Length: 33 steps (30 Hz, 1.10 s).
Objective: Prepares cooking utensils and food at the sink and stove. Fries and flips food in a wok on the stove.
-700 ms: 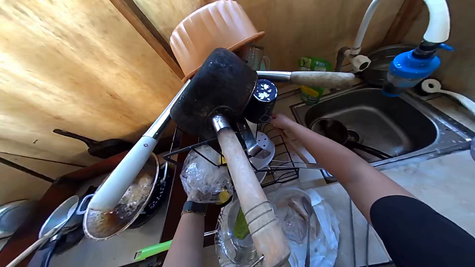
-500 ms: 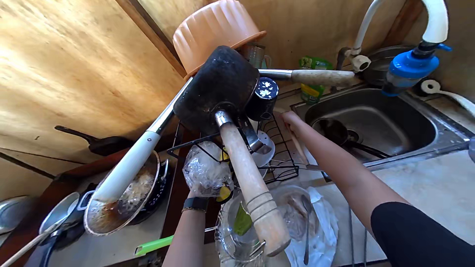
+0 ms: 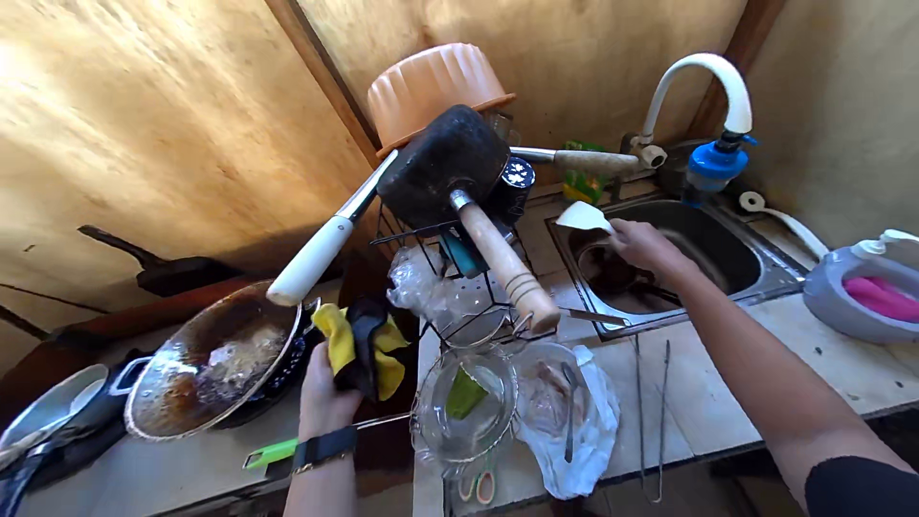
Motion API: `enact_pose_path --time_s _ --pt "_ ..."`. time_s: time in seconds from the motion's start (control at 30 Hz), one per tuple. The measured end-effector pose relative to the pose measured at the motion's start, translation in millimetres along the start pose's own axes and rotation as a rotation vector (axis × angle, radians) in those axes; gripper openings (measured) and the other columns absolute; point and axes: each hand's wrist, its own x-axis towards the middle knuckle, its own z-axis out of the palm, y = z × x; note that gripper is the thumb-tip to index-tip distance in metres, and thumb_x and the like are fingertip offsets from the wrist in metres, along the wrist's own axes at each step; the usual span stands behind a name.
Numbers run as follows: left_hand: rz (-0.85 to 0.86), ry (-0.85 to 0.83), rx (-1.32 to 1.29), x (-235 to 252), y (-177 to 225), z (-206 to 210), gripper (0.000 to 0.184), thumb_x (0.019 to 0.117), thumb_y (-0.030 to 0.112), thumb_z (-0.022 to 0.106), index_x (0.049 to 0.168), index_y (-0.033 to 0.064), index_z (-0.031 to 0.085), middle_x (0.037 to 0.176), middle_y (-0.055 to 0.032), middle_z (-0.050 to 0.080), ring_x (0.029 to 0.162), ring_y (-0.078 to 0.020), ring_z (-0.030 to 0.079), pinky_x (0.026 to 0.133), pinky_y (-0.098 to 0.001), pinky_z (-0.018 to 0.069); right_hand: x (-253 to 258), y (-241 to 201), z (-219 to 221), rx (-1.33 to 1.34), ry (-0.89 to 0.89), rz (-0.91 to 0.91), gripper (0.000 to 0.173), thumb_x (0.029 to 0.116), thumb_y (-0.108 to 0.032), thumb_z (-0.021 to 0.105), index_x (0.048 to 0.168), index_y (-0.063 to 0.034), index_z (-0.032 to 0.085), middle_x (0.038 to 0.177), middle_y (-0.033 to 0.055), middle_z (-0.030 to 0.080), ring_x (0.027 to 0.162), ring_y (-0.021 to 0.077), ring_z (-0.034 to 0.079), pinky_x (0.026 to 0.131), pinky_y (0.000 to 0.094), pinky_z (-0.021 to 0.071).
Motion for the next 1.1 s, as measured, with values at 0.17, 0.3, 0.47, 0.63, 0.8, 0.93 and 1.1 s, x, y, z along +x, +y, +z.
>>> enact_pose_path --time_s 0.17,0.3,0.47,0.63,0.8,0.93,1.1 --pt "0.14 0.013 -0.299 -98 33 -68 0.041 0.112 0.033 0.021 0.112 0.0168 0.059 0.094 0.0042 0.071 0.088 -0.0054 0.07 0.072 -0.0283 0.0619 -151 -2 -35 -0.111 -0.057 -0.095 0.024 0.1029 -0.014 0.057 0.116 0.0043 0.067 0.1 0.0293 0.067 0.094 0.0466 0.065 0.085 0.0673 0.0482" --pt "0.03 -0.085 -0.399 -196 34 -121 0.052 0.1115 0.035 0.017 0.103 0.0177 0.065 0.09 0.0021 0.075 0.084 -0.0077 0.073 0.071 -0.0289 0.0632 -265 -54 16 0.091 0.088 -0.552 0.039 0.1003 -0.028 0.05 0.114 0.0023 0.071 0.073 0.0104 0.065 0.055 0.0144 0.055 0.051 0.0344 0.0489" --pt "-0.174 -0.349 -0.483 -276 14 -166 0.049 0.1108 0.039 0.023 0.117 0.0159 0.066 0.103 -0.0019 0.076 0.095 -0.0121 0.073 0.082 -0.0326 0.0624 -350 -201 155 0.43 0.146 -0.836 0.039 0.1046 -0.024 0.054 0.125 0.0073 0.065 0.086 0.0099 0.072 0.066 0.0071 0.065 0.063 0.0244 0.0573" --pt "-0.126 0.158 -0.492 -308 -3 -249 0.037 0.1119 0.026 0.039 0.136 0.0013 0.05 0.112 -0.0122 0.07 0.102 -0.0184 0.069 0.09 -0.0368 0.0584 -444 -291 275 0.241 -0.221 -1.037 0.06 0.0919 0.002 0.059 0.151 -0.0023 0.05 0.118 0.0278 0.067 0.079 0.036 0.073 0.066 0.0485 0.0622" --pt "0.064 0.633 -0.582 -359 -14 -367 0.038 0.1121 0.027 0.038 0.14 0.0027 0.044 0.111 -0.0118 0.067 0.097 -0.0162 0.068 0.084 -0.0345 0.0588 -511 -316 327 0.346 -0.828 -1.024 0.065 0.1019 -0.034 0.058 0.159 -0.0092 0.04 0.148 0.0282 0.048 0.121 0.0369 0.062 0.098 0.0494 0.0555" --pt "0.184 0.711 -0.555 -411 -13 -421 0.04 0.112 0.023 0.039 0.146 0.0022 0.038 0.12 -0.0132 0.064 0.105 -0.0169 0.067 0.091 -0.0356 0.0575 -548 -360 355 0.667 -0.998 -0.842 0.09 0.0995 -0.049 0.055 0.164 -0.0018 0.014 0.162 0.0246 0.033 0.142 0.0278 0.047 0.11 0.0412 0.0491" --pt "0.191 0.77 -0.595 -447 -28 -440 0.039 0.1116 0.022 0.04 0.145 0.0021 0.038 0.116 -0.0134 0.066 0.101 -0.0173 0.068 0.088 -0.0349 0.0581 -597 -422 377 0.457 -1.071 -1.053 0.035 0.1044 -0.025 0.058 0.125 0.0038 0.063 0.106 0.0142 0.069 0.093 0.0132 0.066 0.085 0.0304 0.0539"
